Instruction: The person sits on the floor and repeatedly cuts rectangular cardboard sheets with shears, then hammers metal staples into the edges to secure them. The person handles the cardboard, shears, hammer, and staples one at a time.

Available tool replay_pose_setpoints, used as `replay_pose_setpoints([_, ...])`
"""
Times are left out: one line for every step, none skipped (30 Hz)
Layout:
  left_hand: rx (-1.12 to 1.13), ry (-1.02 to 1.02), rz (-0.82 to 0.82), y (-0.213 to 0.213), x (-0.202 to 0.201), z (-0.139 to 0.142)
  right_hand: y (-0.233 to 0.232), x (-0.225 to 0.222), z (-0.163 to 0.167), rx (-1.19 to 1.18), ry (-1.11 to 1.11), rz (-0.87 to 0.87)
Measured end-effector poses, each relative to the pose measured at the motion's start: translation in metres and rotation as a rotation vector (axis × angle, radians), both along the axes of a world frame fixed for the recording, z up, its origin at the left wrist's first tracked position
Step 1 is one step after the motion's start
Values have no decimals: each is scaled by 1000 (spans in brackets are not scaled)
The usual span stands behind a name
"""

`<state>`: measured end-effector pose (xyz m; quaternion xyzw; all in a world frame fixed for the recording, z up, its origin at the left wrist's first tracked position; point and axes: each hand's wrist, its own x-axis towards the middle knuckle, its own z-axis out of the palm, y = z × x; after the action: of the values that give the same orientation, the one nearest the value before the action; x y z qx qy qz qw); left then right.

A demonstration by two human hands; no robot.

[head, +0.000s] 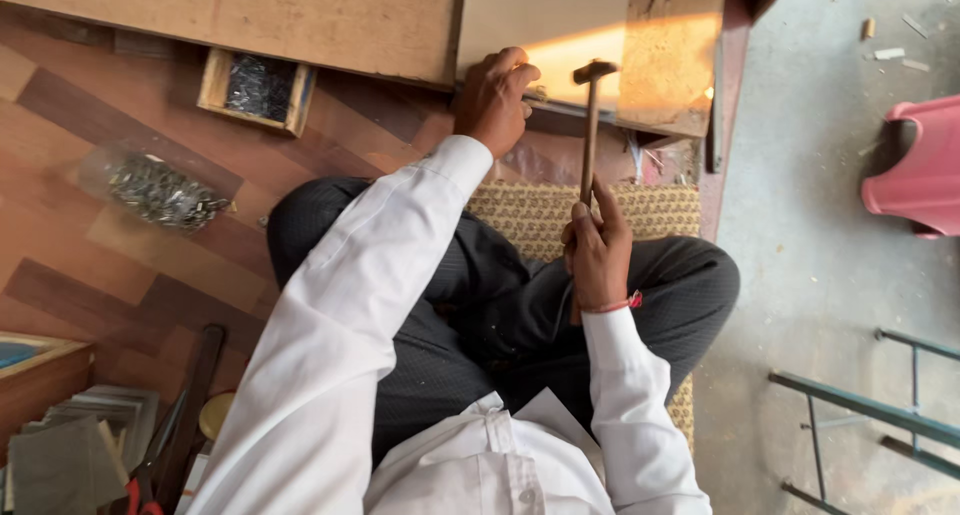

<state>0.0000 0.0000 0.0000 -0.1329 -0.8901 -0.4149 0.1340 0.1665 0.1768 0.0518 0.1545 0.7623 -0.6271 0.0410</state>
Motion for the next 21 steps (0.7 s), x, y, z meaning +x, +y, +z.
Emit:
replay_pose_setpoints([-11,103,-4,3,0,-5,2,13,6,-126,-27,-28])
replay_pose_setpoints([-23,205,-7,7,0,-9,2,26,12,-253,-54,-55])
replay_pose_setpoints([-34,308,-11,10,0,-12,0,37,15,-379,-81,-82])
replay_pose_setpoints([-44,295,-29,12,0,-15,-3,48,15,-447,-165,-93])
replay_pose_setpoints([-56,287,-53,12,0,-17,-7,57,13,-517,-244,-107])
replay_pose_setpoints([-67,286,-80,14,-3,-17,-10,61,9,-691,-312,-109])
replay_pose_setpoints([-65,306,-81,15,-3,-16,-15,59,1,-867,-379,-100])
replay_pose_setpoints([-65,328,-78,15,-1,-14,-18,52,-8,-1042,-446,-81])
replay_pose_setpoints([-63,353,-79,15,-2,-9,-21,45,-16,-1032,-436,-43])
replay_pose_setpoints([-65,386,-88,13,-2,-1,-26,38,-23,-1023,-428,-8])
replay_pose_setpoints([-70,415,-93,9,1,8,-29,33,-28,-1014,-425,29])
replay_pose_setpoints([-73,445,-97,8,0,20,-31,29,-30,-868,-394,3])
replay_pose_setpoints([-59,504,-62,9,-7,37,-32,22,-30,-723,-354,-29])
replay_pose_setpoints([-42,560,-30,12,-13,56,-32,15,-27,-578,-313,-68])
replay_pose_setpoints([-26,607,1,14,-13,75,-25,7,-21,-433,-158,-90])
replay_pose_setpoints([28,573,-58,8,-15,93,-13,0,-13,-286,-20,-116])
replay_pose_setpoints([84,525,-111,0,-18,113,-2,-3,-5,-133,103,-142])
replay_pose_setpoints([1,604,-91,-5,-24,135,10,-10,6,-122,209,-151])
replay_pose_setpoints([-82,690,-68,-8,-28,157,24,-22,18,-111,322,-154])
replay_pose_setpoints([-8,628,-118,-13,-24,178,32,-36,30,-97,476,-117])
replay_pose_setpoints([62,581,-167,-20,-24,202,35,-50,44,-87,645,-78])
